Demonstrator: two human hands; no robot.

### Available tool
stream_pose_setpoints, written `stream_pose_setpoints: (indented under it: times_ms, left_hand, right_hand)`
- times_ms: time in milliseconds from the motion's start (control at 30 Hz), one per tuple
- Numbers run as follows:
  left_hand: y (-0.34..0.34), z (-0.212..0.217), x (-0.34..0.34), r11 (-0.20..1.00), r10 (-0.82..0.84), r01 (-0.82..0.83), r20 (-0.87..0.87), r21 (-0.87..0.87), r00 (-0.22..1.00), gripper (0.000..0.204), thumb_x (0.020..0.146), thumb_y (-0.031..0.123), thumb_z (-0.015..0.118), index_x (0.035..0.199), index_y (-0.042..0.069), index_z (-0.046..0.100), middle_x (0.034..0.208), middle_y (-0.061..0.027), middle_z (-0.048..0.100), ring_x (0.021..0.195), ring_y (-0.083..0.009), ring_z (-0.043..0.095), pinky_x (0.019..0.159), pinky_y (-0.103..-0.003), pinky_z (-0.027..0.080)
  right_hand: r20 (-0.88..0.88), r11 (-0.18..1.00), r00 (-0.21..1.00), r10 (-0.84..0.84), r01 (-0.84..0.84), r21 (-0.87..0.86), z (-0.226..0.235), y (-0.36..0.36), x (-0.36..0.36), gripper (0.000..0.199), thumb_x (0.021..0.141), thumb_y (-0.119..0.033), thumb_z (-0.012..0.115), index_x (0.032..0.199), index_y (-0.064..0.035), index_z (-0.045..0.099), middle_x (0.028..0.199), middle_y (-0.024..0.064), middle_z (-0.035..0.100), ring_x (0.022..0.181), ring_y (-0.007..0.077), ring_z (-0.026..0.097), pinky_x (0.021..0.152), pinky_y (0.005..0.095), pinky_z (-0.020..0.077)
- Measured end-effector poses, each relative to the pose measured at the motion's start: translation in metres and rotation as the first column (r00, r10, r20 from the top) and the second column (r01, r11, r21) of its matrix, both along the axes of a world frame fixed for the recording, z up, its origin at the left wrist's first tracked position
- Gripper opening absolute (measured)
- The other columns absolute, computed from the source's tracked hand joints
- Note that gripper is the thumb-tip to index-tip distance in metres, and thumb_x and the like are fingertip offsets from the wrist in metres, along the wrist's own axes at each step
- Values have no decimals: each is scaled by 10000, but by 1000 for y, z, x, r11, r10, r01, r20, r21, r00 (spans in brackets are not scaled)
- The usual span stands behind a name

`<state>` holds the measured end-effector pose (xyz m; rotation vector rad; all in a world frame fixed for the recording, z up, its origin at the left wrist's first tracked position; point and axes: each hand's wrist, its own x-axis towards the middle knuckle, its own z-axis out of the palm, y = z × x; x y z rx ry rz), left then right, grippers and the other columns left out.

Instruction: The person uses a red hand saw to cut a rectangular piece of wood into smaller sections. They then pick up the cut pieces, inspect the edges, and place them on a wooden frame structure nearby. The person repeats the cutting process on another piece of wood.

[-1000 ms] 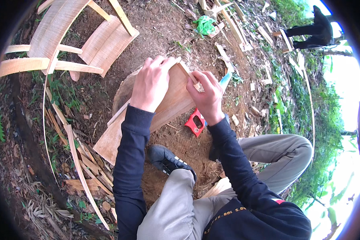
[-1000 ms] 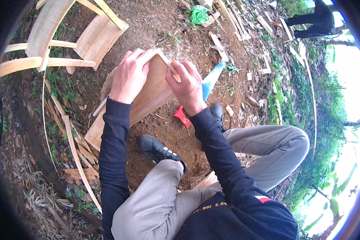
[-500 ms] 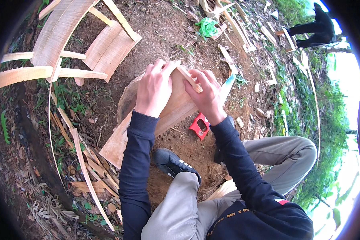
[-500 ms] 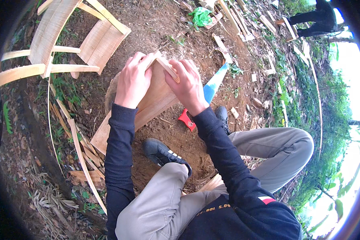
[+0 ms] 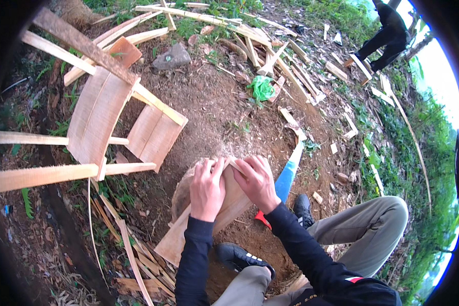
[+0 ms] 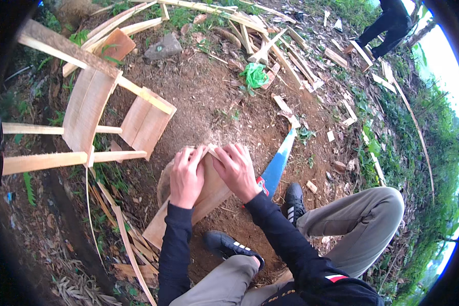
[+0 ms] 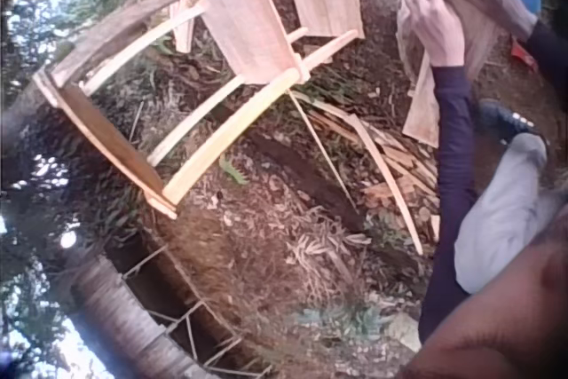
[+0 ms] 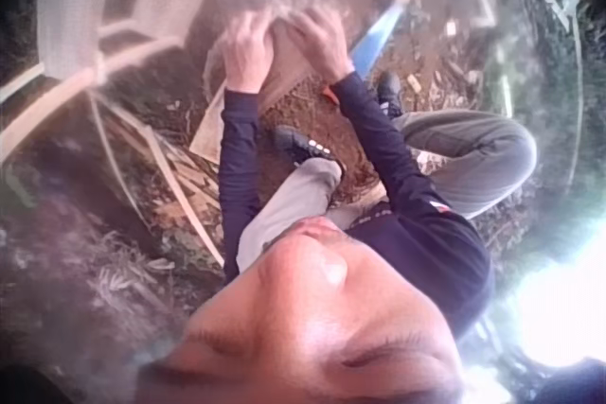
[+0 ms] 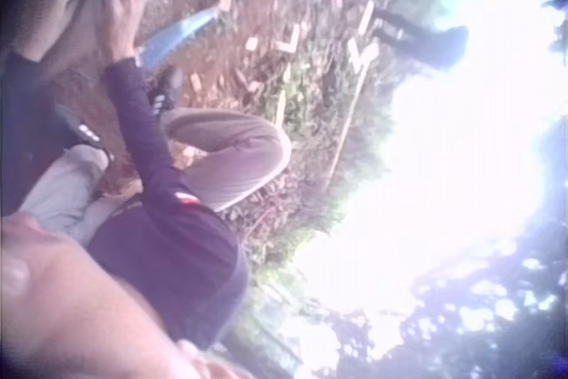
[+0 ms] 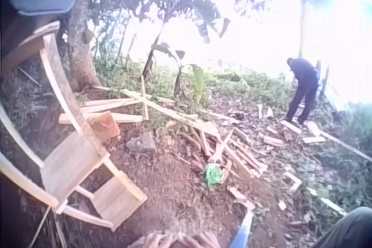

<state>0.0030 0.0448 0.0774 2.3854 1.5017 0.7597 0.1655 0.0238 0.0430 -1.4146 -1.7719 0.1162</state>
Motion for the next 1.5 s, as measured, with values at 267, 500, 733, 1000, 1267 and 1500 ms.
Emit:
stream_pose_setpoints:
  times_ms: [267,500,733,1000,1267,1500]
  left_hand:
    - [1,1,4,1000,-13,13,-12,-28,1000,406,860,11,646,1258,88,668,1030,-86,596,988,-293,602,839,-417,534]
    - [-1,-3,4,1000,15,-16,-55,-15,998,430,846,21,646,1271,92,651,1051,-85,592,1007,-286,588,869,-403,524]
    - [-1,-5,1,1000,1,-3,-70,-29,998,449,840,31,634,1285,88,630,1053,-65,581,946,-252,571,858,-375,510]
    - [3,-2,1,997,-10,8,-26,-83,1000,450,830,8,642,1275,77,620,1066,-74,583,966,-264,580,865,-381,515]
    - [5,-2,5,996,-2,2,-2,-89,1000,436,834,2,645,1265,67,616,1077,-83,591,982,-273,585,874,-389,519]
    - [5,-4,3,997,-13,11,-24,-78,1000,437,827,-3,642,1258,64,615,1076,-84,584,991,-272,582,881,-387,513]
  right_hand:
    - [-4,999,1000,24,-23,32,-1,10,5,277,782,-100,753,1039,-44,669,922,83,608,863,265,581,788,397,457]
    - [-6,999,1000,30,-30,21,1,12,3,314,767,-88,765,1065,-42,678,963,84,643,870,268,598,790,399,465]
    - [-12,1000,1000,24,-25,-14,3,13,-1,345,737,-65,770,1071,-40,688,994,86,669,861,266,601,784,396,468]
    - [-33,1000,999,-21,21,-12,2,15,-4,332,723,-59,773,1044,-39,691,965,84,658,837,268,591,754,394,465]
    - [-100,999,995,14,-17,-33,0,16,-1,357,721,-50,776,1065,-33,679,967,99,647,832,285,587,771,404,471]
    - [-66,1000,998,7,-8,-16,2,18,-3,360,685,-7,795,1031,-18,698,946,121,667,814,309,627,740,410,513]
